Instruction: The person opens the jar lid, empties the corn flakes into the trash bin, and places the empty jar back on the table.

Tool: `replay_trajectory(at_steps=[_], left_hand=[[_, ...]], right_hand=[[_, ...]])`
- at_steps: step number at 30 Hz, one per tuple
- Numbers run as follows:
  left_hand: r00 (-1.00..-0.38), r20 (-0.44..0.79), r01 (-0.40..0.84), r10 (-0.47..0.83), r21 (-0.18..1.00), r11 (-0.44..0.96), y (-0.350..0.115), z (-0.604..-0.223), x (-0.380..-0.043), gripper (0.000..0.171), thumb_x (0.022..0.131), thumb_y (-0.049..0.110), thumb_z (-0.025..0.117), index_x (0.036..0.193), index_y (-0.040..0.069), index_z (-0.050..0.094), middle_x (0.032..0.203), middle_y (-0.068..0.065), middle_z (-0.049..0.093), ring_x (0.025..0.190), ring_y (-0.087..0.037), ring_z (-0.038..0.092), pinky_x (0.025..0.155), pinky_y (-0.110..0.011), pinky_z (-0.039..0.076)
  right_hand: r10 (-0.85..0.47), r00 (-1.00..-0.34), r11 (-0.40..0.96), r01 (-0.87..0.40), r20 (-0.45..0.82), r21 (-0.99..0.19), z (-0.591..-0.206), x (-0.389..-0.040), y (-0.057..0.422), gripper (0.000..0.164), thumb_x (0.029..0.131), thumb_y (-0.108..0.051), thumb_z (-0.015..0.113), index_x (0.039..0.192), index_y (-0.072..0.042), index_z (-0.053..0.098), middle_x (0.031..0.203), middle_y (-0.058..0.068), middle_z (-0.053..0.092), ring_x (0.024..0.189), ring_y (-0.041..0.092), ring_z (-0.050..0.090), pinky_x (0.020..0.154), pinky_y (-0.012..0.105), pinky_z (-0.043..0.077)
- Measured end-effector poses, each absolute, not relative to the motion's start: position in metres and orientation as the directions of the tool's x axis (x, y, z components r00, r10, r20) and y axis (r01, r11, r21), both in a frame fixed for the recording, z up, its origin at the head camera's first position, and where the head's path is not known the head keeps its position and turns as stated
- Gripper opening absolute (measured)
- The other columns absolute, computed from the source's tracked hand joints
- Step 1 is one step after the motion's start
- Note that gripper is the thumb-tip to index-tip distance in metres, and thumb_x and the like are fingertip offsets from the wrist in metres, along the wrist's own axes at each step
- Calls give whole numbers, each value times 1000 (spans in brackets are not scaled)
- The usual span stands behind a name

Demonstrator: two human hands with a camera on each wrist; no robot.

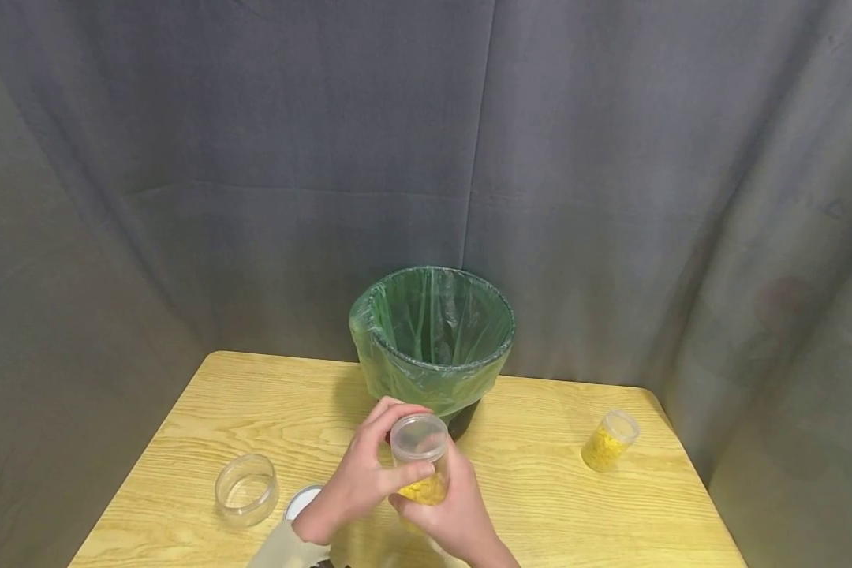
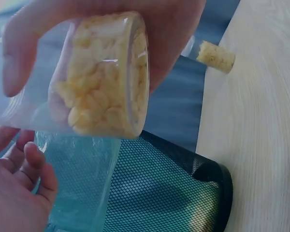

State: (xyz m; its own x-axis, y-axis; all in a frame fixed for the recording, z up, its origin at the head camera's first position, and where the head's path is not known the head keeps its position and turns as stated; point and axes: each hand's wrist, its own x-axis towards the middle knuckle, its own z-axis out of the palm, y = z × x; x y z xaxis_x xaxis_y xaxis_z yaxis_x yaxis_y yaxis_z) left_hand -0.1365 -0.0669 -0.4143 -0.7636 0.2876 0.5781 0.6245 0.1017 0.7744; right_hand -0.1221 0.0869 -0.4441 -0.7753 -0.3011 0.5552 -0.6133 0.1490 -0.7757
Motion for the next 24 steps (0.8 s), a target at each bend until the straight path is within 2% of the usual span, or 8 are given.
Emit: replay_trajectory(at_steps=[3, 8, 11, 15, 20, 24], left_hand=[[-739, 607, 651, 291, 755, 77, -65, -412, -135, 47, 75, 11, 76, 118, 5, 59, 106, -9, 54, 97, -22, 53, 82, -32, 42], [-762, 585, 629, 277, 770, 106, -63, -409, -132, 44, 75, 14, 77, 116, 7, 61, 105, -7, 55, 95, -20, 54, 78, -34, 43], [-773, 582, 623, 252, 771, 133, -62, -410, -131, 42, 75, 17, 77, 113, 10, 63, 106, -5, 56, 93, -18, 55, 75, -33, 43], [-775, 600, 631, 197, 750, 198, -59, -421, -137, 41, 75, 26, 79, 112, 16, 64, 106, 3, 58, 92, -15, 55, 74, -31, 43], [-816, 565, 571, 121, 758, 315, -55, -439, -142, 45, 73, 42, 78, 112, 27, 61, 104, 15, 58, 96, -9, 52, 80, -35, 37], [-867, 495, 484, 56, 812, 327, -51, -443, -140, 48, 72, 48, 77, 110, 28, 57, 104, 15, 58, 95, -11, 49, 80, -38, 34]], right_hand=[[-302, -761, 132, -630, 574, -766, -442, -121, 86, 74, 65, 0, 78, 130, -13, 46, 120, 1, 58, 107, 23, 56, 90, 39, 42], [-267, -754, 150, -648, 601, -746, -445, -122, 85, 76, 63, 0, 78, 131, -12, 46, 117, 0, 59, 104, 22, 57, 88, 37, 43], [-234, -759, 193, -649, 607, -736, -453, -126, 85, 77, 61, -2, 80, 130, -13, 47, 116, -1, 59, 103, 21, 58, 88, 37, 44], [-169, -778, 311, -624, 605, -716, -473, -133, 86, 73, 59, -9, 82, 123, -20, 49, 111, -8, 59, 100, 14, 58, 84, 36, 45], [-116, -765, 427, -614, 633, -664, -491, -141, 86, 66, 59, -21, 85, 115, -21, 50, 104, -12, 56, 93, 9, 57, 78, 32, 47], [-87, -756, 470, -605, 649, -642, -494, -143, 84, 65, 59, -27, 86, 113, -19, 50, 103, -13, 55, 93, 8, 56, 76, 30, 47]])
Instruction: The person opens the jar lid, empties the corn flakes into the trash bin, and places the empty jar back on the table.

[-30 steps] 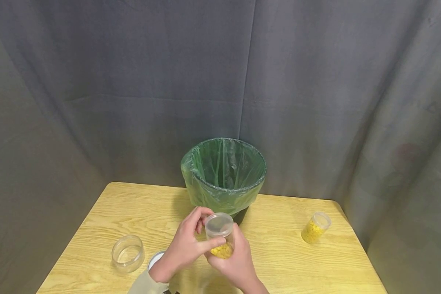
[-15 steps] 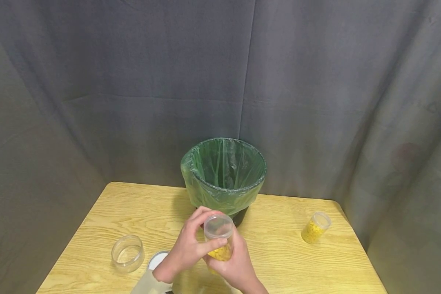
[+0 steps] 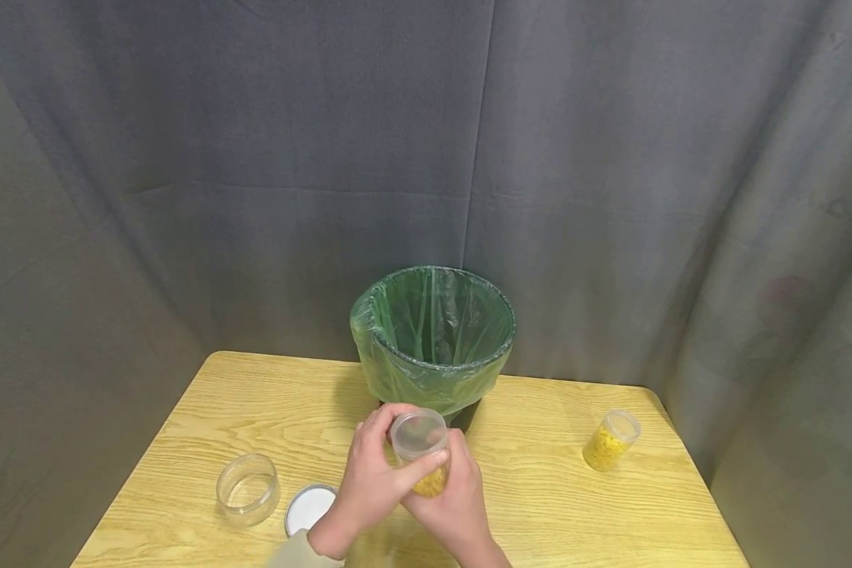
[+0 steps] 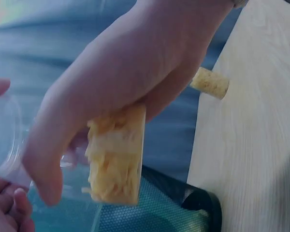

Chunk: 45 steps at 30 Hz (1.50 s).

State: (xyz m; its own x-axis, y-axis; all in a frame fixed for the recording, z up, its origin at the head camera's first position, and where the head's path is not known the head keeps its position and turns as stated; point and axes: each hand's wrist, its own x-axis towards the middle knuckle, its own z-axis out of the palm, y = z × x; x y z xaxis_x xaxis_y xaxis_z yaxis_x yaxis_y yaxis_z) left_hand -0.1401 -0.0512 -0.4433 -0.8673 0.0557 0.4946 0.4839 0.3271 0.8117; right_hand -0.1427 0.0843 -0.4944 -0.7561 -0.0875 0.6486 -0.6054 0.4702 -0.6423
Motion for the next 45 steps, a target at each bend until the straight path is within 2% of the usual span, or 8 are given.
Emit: replay_trajectory(at_steps=[6, 12, 15, 22, 27, 34, 41, 45], left_hand=[[-911, 412, 391, 9, 859, 329, -48, -443, -138, 58, 65, 53, 79, 107, 26, 50, 102, 14, 58, 95, -13, 48, 78, -38, 34], [-857, 499, 515, 130, 817, 262, -56, -442, -141, 73, 68, 43, 82, 128, 18, 47, 109, 10, 55, 92, -15, 49, 85, -44, 25], [-817, 544, 576, 192, 787, 222, -62, -439, -143, 70, 73, 35, 80, 133, 18, 47, 111, 8, 52, 89, -15, 45, 85, -47, 22], [-764, 600, 641, 238, 748, 172, -68, -437, -148, 54, 77, 27, 77, 125, 20, 55, 109, 7, 56, 88, -15, 46, 78, -37, 34], [-783, 591, 621, 197, 760, 191, -67, -437, -148, 53, 72, 29, 81, 118, 20, 57, 92, 5, 56, 82, -16, 47, 76, -35, 34], [-832, 540, 554, 124, 798, 239, -60, -406, -129, 50, 65, 20, 84, 106, 8, 58, 75, -7, 50, 74, -25, 45, 73, -33, 30], [-878, 478, 457, 13, 831, 318, -53, -434, -138, 57, 62, 43, 85, 106, 21, 54, 84, 7, 55, 79, -16, 44, 73, -38, 31], [-893, 448, 410, -39, 845, 344, -50, -436, -138, 62, 60, 51, 83, 104, 23, 50, 83, 7, 53, 78, -14, 43, 71, -37, 30]], right_hand=[[-93, -786, 459, -578, 611, -674, -494, -141, 84, 65, 60, -28, 86, 113, -14, 51, 104, -12, 54, 96, 8, 55, 78, 32, 47], [-115, -797, 411, -581, 592, -703, -481, -135, 85, 65, 62, -19, 86, 116, -20, 49, 107, -13, 55, 96, 9, 56, 79, 34, 47], [-116, -784, 379, -602, 609, -702, -466, -129, 84, 65, 61, -11, 84, 116, -17, 50, 106, -11, 58, 96, 12, 58, 78, 35, 48], [-108, -802, 372, -580, 587, -724, -444, -120, 83, 62, 58, -7, 83, 112, -15, 52, 103, -13, 59, 93, 11, 59, 76, 33, 47], [-112, -799, 374, -585, 591, -720, -445, -119, 83, 62, 58, -8, 84, 111, -16, 52, 102, -12, 58, 93, 11, 58, 77, 33, 47], [-111, -782, 385, -603, 613, -699, -453, -123, 84, 62, 57, -8, 84, 110, -14, 52, 102, -11, 58, 91, 12, 58, 75, 33, 47], [-106, -759, 449, -613, 642, -650, -485, -139, 88, 66, 58, -20, 84, 114, -21, 51, 103, -13, 55, 91, 10, 57, 75, 30, 46], [-107, -739, 467, -628, 665, -622, -486, -140, 88, 65, 60, -24, 85, 115, -20, 51, 103, -14, 53, 91, 9, 55, 76, 28, 45]])
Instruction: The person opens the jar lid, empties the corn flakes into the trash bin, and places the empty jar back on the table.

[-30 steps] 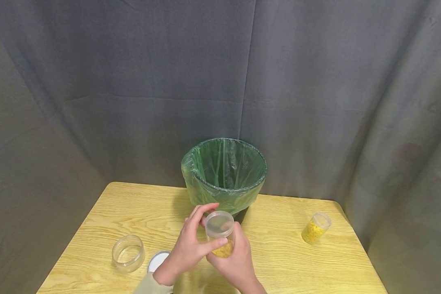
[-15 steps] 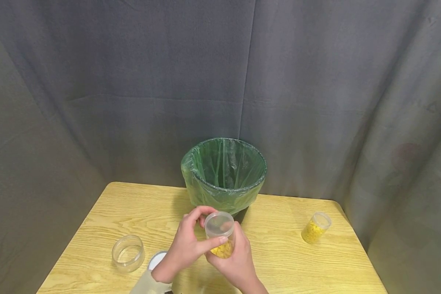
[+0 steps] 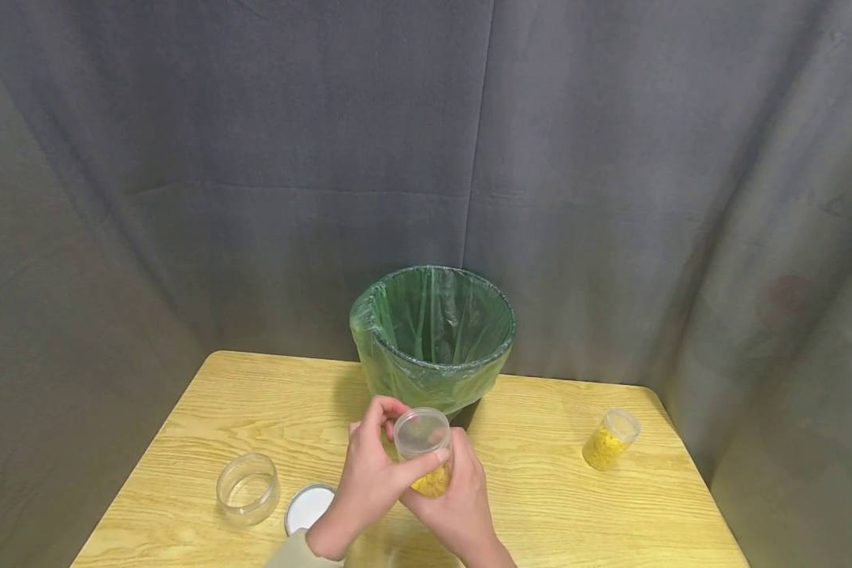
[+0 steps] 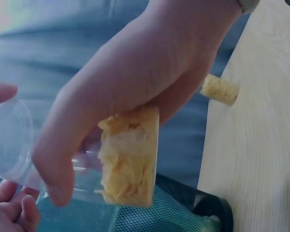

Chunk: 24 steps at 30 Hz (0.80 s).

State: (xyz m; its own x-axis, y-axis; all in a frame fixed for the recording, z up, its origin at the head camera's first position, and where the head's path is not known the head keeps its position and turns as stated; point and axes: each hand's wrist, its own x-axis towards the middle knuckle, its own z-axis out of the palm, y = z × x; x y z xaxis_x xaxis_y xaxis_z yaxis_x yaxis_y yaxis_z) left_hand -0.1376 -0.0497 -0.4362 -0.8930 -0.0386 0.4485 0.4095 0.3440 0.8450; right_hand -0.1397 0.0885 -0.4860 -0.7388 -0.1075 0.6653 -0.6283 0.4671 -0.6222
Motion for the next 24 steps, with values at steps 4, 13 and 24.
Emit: replay_trajectory(at_steps=[4, 13, 24], left_hand=[[-893, 451, 421, -12, 841, 339, -50, -436, -137, 72, 57, 52, 84, 113, 22, 50, 92, 9, 55, 81, -13, 45, 74, -37, 28], [-797, 546, 594, 260, 786, 172, -66, -429, -142, 71, 73, 21, 80, 134, 10, 47, 113, -2, 57, 95, -20, 47, 82, -47, 23], [-755, 612, 649, 233, 748, 139, -66, -430, -144, 50, 74, 25, 79, 118, 16, 57, 104, 5, 60, 88, -16, 53, 80, -38, 35]], right_hand=[[-115, -752, 470, -617, 649, -631, -485, -138, 89, 65, 61, -27, 85, 116, -22, 50, 102, -15, 52, 88, 6, 54, 73, 27, 45], [-113, -807, 439, -564, 580, -699, -484, -136, 89, 64, 63, -25, 83, 117, -27, 49, 106, -15, 54, 96, 7, 55, 78, 33, 46], [-101, -779, 469, -586, 619, -661, -483, -136, 87, 64, 58, -24, 84, 113, -26, 50, 100, -17, 53, 89, 5, 54, 74, 28, 46]])
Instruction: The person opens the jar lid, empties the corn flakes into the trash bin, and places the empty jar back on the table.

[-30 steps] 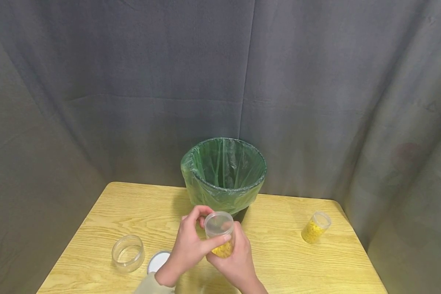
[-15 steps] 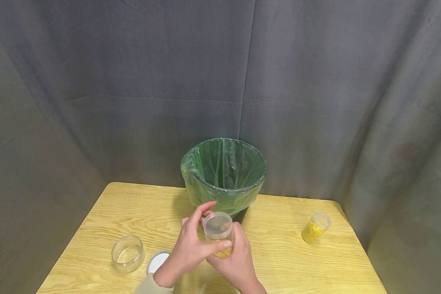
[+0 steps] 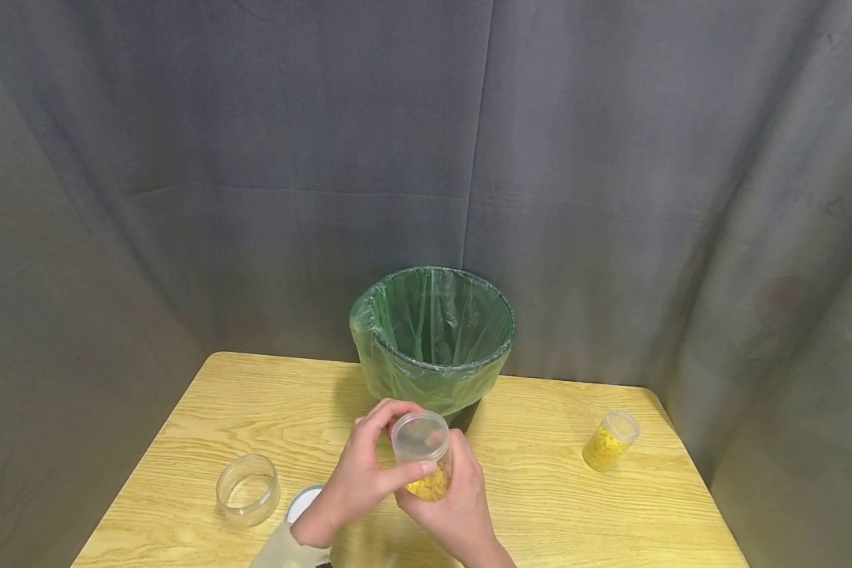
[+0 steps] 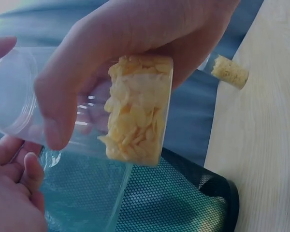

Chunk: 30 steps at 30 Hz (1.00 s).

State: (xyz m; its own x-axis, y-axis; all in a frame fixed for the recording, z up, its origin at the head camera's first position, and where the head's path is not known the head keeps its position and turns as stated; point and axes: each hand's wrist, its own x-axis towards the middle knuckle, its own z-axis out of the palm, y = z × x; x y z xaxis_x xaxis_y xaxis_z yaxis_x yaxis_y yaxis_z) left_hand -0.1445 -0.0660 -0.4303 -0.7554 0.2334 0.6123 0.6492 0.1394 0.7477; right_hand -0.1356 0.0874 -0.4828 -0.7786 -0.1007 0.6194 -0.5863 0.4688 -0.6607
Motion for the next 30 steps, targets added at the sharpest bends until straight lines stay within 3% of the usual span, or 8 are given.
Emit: replay_trajectory(at_steps=[7, 16, 22, 26, 30], left_hand=[[-816, 558, 578, 151, 791, 200, -60, -408, -130, 50, 66, 20, 85, 107, 8, 58, 87, 0, 62, 79, -18, 55, 74, -33, 39], [-887, 460, 451, 41, 842, 295, -54, -432, -137, 59, 62, 44, 85, 104, 20, 50, 92, 5, 62, 87, -11, 52, 82, -41, 23], [-914, 403, 397, 49, 861, 317, -54, -435, -137, 70, 59, 52, 83, 111, 22, 48, 97, 8, 56, 93, -14, 46, 82, -40, 25], [-895, 429, 446, 123, 850, 281, -58, -431, -137, 76, 63, 46, 83, 126, 21, 50, 105, 10, 57, 99, -15, 48, 85, -42, 25], [-820, 530, 569, 214, 792, 219, -64, -426, -137, 66, 71, 31, 81, 129, 19, 51, 109, 7, 58, 98, -14, 54, 86, -44, 21]], right_hand=[[-112, -764, 457, -607, 635, -650, -482, -135, 86, 67, 58, -22, 83, 116, -25, 50, 102, -15, 53, 91, 6, 55, 76, 27, 45], [-114, -749, 489, -614, 653, -619, -484, -136, 86, 67, 57, -27, 85, 115, -22, 51, 102, -13, 53, 91, 6, 55, 76, 26, 45], [-123, -753, 500, -610, 647, -615, -485, -136, 87, 66, 56, -28, 85, 112, -21, 51, 100, -15, 52, 89, 4, 53, 74, 26, 45], [-129, -757, 489, -611, 641, -623, -484, -136, 87, 66, 56, -25, 84, 113, -24, 51, 100, -16, 51, 89, 4, 53, 73, 26, 45], [-127, -774, 452, -601, 620, -659, -485, -136, 88, 69, 56, -22, 85, 115, -24, 51, 103, -15, 53, 91, 7, 55, 75, 29, 46]])
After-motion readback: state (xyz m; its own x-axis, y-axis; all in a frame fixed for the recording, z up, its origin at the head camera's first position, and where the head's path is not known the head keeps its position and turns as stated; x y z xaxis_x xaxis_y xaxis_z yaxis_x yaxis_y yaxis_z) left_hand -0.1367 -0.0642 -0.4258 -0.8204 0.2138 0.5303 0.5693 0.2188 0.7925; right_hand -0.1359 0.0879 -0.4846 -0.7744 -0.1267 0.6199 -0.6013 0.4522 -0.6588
